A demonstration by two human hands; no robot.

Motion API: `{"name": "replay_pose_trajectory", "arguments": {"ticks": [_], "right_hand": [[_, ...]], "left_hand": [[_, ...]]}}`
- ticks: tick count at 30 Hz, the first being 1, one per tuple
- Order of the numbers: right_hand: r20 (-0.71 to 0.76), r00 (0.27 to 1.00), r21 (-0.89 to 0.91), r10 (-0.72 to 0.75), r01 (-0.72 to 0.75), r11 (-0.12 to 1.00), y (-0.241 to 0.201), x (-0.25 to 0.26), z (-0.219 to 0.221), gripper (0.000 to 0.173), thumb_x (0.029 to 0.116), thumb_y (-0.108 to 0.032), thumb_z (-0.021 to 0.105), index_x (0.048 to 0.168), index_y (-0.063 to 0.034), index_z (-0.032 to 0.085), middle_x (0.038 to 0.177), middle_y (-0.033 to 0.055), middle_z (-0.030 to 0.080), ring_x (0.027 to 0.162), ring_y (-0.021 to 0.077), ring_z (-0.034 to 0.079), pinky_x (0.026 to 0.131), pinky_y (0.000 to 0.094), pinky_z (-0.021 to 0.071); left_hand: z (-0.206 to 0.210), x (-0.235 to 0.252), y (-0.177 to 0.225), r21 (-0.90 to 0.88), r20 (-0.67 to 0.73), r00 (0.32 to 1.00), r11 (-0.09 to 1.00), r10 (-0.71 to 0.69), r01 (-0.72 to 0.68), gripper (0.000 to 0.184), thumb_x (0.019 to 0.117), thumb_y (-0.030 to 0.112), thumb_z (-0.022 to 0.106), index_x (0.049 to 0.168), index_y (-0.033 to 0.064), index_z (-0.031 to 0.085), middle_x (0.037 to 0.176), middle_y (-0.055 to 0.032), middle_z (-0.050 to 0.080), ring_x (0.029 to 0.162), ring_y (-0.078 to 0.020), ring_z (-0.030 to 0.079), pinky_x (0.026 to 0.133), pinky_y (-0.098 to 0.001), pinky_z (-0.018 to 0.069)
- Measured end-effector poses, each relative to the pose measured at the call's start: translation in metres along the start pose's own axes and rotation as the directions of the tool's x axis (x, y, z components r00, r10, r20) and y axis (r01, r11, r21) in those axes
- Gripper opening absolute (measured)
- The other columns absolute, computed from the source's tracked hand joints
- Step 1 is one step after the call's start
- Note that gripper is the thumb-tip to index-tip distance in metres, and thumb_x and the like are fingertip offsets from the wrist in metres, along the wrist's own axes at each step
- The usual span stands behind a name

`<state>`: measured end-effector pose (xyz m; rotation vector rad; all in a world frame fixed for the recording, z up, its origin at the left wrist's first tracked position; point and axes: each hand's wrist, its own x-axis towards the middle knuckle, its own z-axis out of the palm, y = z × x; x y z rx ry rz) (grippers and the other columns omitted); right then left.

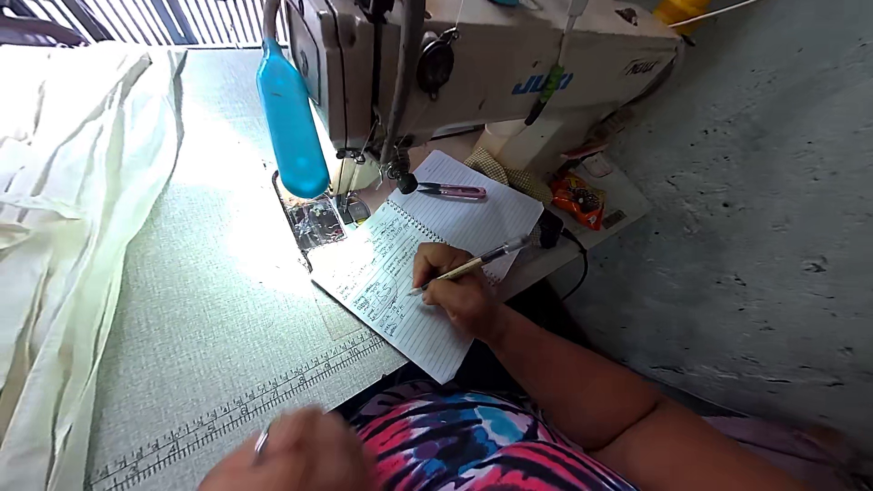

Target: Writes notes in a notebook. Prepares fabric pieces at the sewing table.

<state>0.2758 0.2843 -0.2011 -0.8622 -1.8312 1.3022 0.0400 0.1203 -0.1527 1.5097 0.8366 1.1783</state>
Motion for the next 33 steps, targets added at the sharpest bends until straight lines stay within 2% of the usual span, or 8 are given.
{"name": "replay_pose_trajectory", "arguments": {"ticks": [1,3,5,7,10,24,29,33], "right_hand": [[0.013,1.000,-0.033,0.013,-0.012,0.999,0.001,0.001,0.004,0.013,0.0768,0.001,0.052,0.071,-0.0102,0.053,0.065,-0.0047,0.051,0.055,-0.0008,0.046,0.050,0.0150,0.0360],[0.030,0.999,-0.098,0.032,-0.028,0.995,0.005,0.000,0.008,0.012,0.0788,-0.002,0.052,0.070,-0.0105,0.053,0.063,-0.0050,0.050,0.056,0.0001,0.046,0.051,0.0173,0.0353],[0.035,0.999,-0.134,0.024,-0.019,0.991,0.007,0.000,0.009,0.012,0.0791,-0.003,0.051,0.070,-0.0110,0.053,0.063,-0.0056,0.049,0.056,-0.0001,0.046,0.051,0.0176,0.0357],[0.039,0.999,-0.134,0.022,-0.017,0.991,0.007,0.000,0.009,0.012,0.0790,-0.002,0.051,0.070,-0.0106,0.053,0.063,-0.0053,0.049,0.057,0.0003,0.047,0.052,0.0174,0.0360],[0.050,0.999,-0.157,0.018,-0.010,0.988,0.006,0.000,0.010,0.012,0.0793,-0.003,0.052,0.071,-0.0105,0.054,0.063,-0.0050,0.050,0.058,0.0004,0.048,0.052,0.0177,0.0373],[0.056,0.997,-0.261,-0.047,0.060,0.963,0.009,-0.001,0.012,0.010,0.0792,-0.006,0.053,0.070,-0.0099,0.056,0.064,-0.0037,0.052,0.060,0.0017,0.051,0.054,0.0193,0.0389],[-0.031,0.998,0.043,0.047,-0.046,0.998,0.008,0.001,0.003,0.014,0.0752,0.000,0.050,0.072,-0.0125,0.055,0.068,-0.0044,0.054,0.052,-0.0005,0.044,0.046,0.0147,0.0341],[-0.007,1.000,-0.083,-0.006,0.005,0.997,0.009,-0.006,0.002,0.012,0.0762,0.000,0.052,0.071,-0.0098,0.055,0.067,-0.0041,0.053,0.059,-0.0002,0.049,0.051,0.0150,0.0379]], "left_hand": [[0.005,0.009,-0.022,0.279,-0.037,0.999,0.960,0.040,-0.028,0.022,0.1032,0.031,0.059,0.106,0.0143,0.073,0.103,-0.0010,0.070,0.104,-0.0082,0.064,0.093,-0.0270,0.0514],[0.019,0.018,-0.059,0.750,-0.013,0.988,0.655,0.156,-0.093,0.027,0.1036,0.035,0.055,0.122,0.0237,0.071,0.128,-0.0017,0.070,0.129,-0.0184,0.059,0.111,-0.0442,0.0402],[0.029,0.022,-0.080,0.877,0.031,0.983,0.467,0.182,-0.114,0.036,0.1047,0.040,0.049,0.135,0.0274,0.065,0.143,-0.0033,0.062,0.139,-0.0273,0.053,0.114,-0.0624,0.0308],[0.033,0.023,-0.088,0.912,0.052,0.989,0.396,0.138,-0.103,0.039,0.1044,0.041,0.047,0.138,0.0298,0.064,0.147,-0.0041,0.059,0.140,-0.0348,0.051,0.109,-0.0770,0.0260],[0.034,0.024,-0.089,0.925,0.043,0.993,0.372,0.106,-0.080,0.037,0.1038,0.042,0.046,0.133,0.0330,0.067,0.143,-0.0020,0.063,0.138,-0.0365,0.054,0.104,-0.0847,0.0202],[0.032,0.024,-0.089,0.924,0.026,0.992,0.375,0.127,-0.073,0.035,0.1041,0.037,0.047,0.132,0.0354,0.068,0.140,0.0003,0.066,0.136,-0.0352,0.056,0.103,-0.0866,0.0180],[0.031,0.025,-0.089,0.925,0.034,0.991,0.371,0.127,-0.079,0.035,0.1044,0.036,0.046,0.131,0.0346,0.069,0.140,0.0007,0.066,0.136,-0.0346,0.056,0.103,-0.0866,0.0178],[0.031,0.024,-0.089,0.927,0.035,0.991,0.366,0.126,-0.079,0.035,0.1042,0.037,0.046,0.132,0.0357,0.068,0.139,0.0014,0.066,0.136,-0.0342,0.056,0.104,-0.0861,0.0182]]}}
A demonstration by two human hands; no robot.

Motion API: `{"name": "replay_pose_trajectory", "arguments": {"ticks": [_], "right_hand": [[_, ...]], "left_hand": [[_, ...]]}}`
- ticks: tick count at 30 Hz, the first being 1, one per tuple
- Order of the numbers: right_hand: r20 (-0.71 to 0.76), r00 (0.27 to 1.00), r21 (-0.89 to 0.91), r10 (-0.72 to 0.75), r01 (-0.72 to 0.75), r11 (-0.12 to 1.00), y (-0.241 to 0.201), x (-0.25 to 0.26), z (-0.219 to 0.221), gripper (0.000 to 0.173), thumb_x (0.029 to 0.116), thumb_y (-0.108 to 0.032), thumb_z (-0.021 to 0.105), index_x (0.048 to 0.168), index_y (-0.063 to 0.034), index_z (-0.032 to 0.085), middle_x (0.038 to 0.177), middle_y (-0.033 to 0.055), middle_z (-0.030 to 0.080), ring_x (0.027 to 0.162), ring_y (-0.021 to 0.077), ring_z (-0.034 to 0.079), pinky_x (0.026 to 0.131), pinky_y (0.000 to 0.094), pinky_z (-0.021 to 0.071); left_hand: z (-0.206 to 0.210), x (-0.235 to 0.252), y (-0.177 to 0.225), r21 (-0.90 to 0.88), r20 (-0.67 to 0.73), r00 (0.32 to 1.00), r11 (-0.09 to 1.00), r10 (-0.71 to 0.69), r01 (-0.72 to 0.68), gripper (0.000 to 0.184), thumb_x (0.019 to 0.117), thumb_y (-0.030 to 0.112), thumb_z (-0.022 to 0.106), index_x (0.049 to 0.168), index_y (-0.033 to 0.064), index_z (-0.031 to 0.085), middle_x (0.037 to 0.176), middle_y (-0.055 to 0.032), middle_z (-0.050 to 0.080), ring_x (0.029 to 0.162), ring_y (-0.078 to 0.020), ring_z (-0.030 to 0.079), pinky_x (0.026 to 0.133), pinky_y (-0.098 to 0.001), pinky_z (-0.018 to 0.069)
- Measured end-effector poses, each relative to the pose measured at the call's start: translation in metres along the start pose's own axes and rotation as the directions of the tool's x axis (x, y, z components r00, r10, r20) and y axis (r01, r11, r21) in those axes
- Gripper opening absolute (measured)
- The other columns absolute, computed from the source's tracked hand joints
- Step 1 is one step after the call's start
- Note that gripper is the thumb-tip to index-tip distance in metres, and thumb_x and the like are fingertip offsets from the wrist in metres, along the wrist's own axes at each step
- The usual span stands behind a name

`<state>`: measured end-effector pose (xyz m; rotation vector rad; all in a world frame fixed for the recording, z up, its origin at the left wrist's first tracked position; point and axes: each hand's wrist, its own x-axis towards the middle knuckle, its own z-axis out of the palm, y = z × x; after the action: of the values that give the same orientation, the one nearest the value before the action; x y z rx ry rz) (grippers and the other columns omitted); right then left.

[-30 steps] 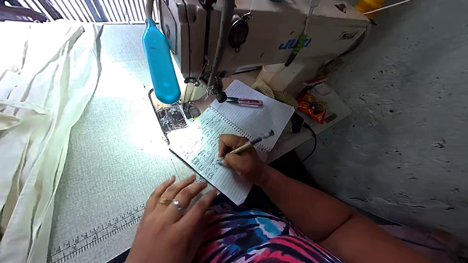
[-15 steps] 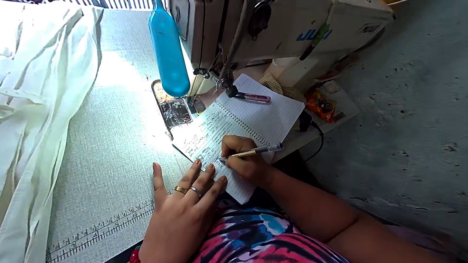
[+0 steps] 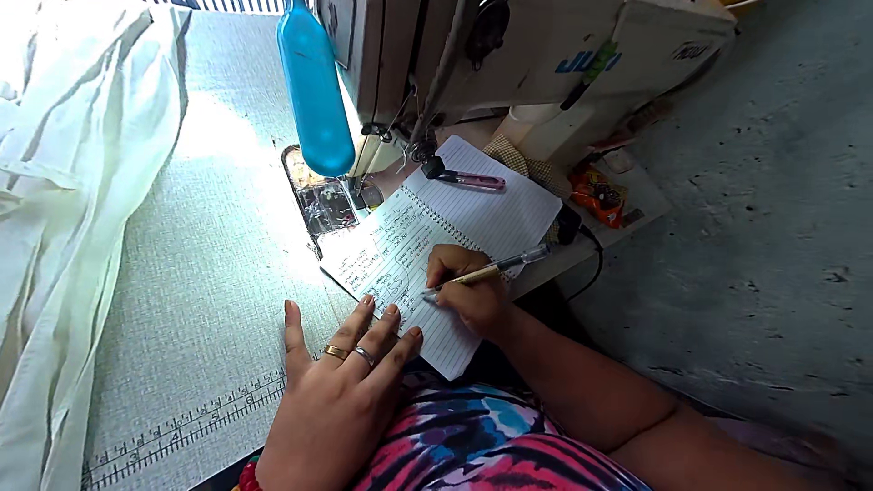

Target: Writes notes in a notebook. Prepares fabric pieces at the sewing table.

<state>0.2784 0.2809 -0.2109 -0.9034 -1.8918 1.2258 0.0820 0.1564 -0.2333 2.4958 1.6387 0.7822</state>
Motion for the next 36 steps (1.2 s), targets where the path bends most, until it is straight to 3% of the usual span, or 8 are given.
{"name": "replay_pose_trajectory", "arguments": {"ticks": [9,13,20,25,36], "right_hand": [[0.035,0.999,-0.056,0.004,-0.002,0.998,0.0016,0.0010,0.0032,0.011,0.0776,-0.002,0.052,0.071,-0.0103,0.056,0.065,-0.0046,0.053,0.059,-0.0001,0.050,0.053,0.0160,0.0388],[0.036,0.999,-0.171,-0.025,0.031,0.985,0.0018,-0.0008,0.0052,0.011,0.0796,-0.006,0.053,0.071,-0.0103,0.057,0.065,-0.0042,0.053,0.061,0.0006,0.051,0.054,0.0178,0.0389],[0.033,0.999,-0.131,-0.025,0.029,0.991,0.0032,-0.0004,0.0039,0.010,0.0785,-0.004,0.053,0.071,-0.0102,0.057,0.064,-0.0043,0.053,0.059,0.0008,0.050,0.052,0.0176,0.0388],[0.032,0.999,0.082,0.040,-0.042,0.996,-0.0051,0.0001,-0.0006,0.013,0.0755,0.001,0.050,0.071,-0.0102,0.055,0.068,-0.0038,0.054,0.059,-0.0001,0.051,0.052,0.0145,0.0402],[0.075,0.997,-0.075,-0.005,0.010,0.997,-0.0008,-0.0058,0.0054,0.012,0.0782,-0.004,0.051,0.070,-0.0103,0.057,0.066,-0.0051,0.053,0.061,-0.0012,0.051,0.054,0.0161,0.0389]], "left_hand": [[0.0014,-0.0005,0.0004,0.004,-0.012,1.000,1.000,-0.005,0.005,0.035,0.1039,0.035,0.047,0.131,0.0360,0.068,0.139,0.0019,0.066,0.136,-0.0332,0.056,0.104,-0.0853,0.0184],[0.0016,-0.0003,0.0002,-0.003,-0.007,1.000,1.000,-0.004,0.004,0.035,0.1045,0.036,0.046,0.132,0.0356,0.068,0.139,0.0015,0.066,0.136,-0.0341,0.056,0.104,-0.0861,0.0182],[0.0013,-0.0008,0.0002,-0.001,-0.007,1.000,1.000,-0.004,0.004,0.035,0.1039,0.034,0.047,0.132,0.0355,0.068,0.140,0.0018,0.066,0.136,-0.0334,0.056,0.105,-0.0853,0.0185],[0.0010,-0.0008,-0.0005,-0.001,-0.008,1.000,1.000,0.002,-0.002,0.035,0.1044,0.034,0.046,0.132,0.0349,0.068,0.139,0.0014,0.066,0.136,-0.0338,0.056,0.104,-0.0855,0.0183],[0.0013,-0.0005,-0.0001,0.004,-0.013,1.000,1.000,0.006,-0.006,0.036,0.1041,0.034,0.046,0.132,0.0355,0.068,0.139,0.0014,0.066,0.135,-0.0337,0.056,0.103,-0.0855,0.0189]]}}
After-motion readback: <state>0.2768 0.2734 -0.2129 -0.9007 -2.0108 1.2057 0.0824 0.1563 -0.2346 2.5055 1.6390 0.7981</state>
